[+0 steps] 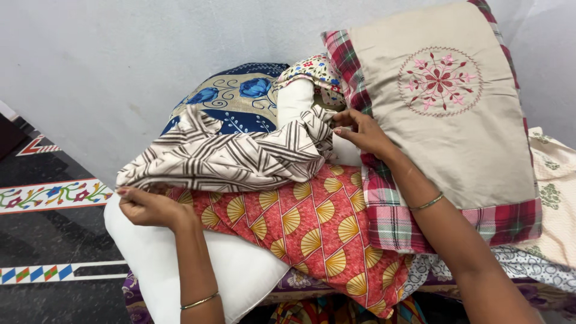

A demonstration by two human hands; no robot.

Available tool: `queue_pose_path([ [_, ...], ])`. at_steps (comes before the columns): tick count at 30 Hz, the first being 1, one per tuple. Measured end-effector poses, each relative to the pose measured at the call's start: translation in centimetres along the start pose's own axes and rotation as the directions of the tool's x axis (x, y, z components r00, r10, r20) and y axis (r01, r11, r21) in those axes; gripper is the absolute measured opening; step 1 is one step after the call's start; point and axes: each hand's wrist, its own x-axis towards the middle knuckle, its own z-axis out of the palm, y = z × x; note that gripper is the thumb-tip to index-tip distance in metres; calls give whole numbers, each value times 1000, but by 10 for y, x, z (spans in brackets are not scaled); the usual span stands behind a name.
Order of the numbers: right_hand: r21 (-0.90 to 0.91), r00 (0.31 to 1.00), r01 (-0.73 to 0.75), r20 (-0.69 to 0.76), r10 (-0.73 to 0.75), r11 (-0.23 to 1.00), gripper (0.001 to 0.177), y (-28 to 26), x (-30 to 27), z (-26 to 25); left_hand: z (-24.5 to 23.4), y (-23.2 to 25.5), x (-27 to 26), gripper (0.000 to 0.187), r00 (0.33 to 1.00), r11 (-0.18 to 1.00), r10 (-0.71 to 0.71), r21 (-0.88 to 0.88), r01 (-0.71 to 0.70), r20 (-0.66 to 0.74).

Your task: The person arranges several decorative pillows on a bed. They pick up, reposition, and smooth each pillow, including a beige pillow with embroidery, a red and yellow patterned pillow, and a geometric-patterned pillow, placing them in a neat stack.

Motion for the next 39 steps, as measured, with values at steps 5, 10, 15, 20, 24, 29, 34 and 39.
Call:
queue_pose_path([
  [5, -256, 992, 113, 91, -92, 960, 57, -2, -8, 7, -9, -20, -26, 95, 968, 847, 118, 487, -214, 220],
  [10, -287, 958, 227, 240, -159, 931, 80, -2, -18, 11, 9, -12, -96, 120, 834, 617, 227, 589, -523, 503],
  [15, -254, 944, 302, 215, -251, 919, 99, -9, -26, 16, 14, -11, -175, 121, 529, 333, 207, 449, -829, 823],
  [20, -220, 924, 379, 141, -355, 899, 112, -30, -36, 22, 18, -17, -183, 106, 332, 300, -161, 367, -880, 929],
  [24, -268, 914, 375, -49, -402, 887, 89, -44, -46, 29, 16, -23, -182, 100, 337, 277, -95, 350, -895, 937],
  [29, -460, 900, 422, 105, -423, 782, 41, -52, -56, 31, 11, -29, -183, 98, 329, 252, -70, 336, -908, 942],
  [34, -268, 869, 489, 72, -489, 830, 23, -36, -60, 43, 6, -35, -182, 94, 289, 309, 21, 268, -912, 957],
  [39, 198, 954, 294, -126, -274, 935, 16, -14, -59, 39, 3, -32, -185, 101, 263, 344, 11, 243, -907, 965],
])
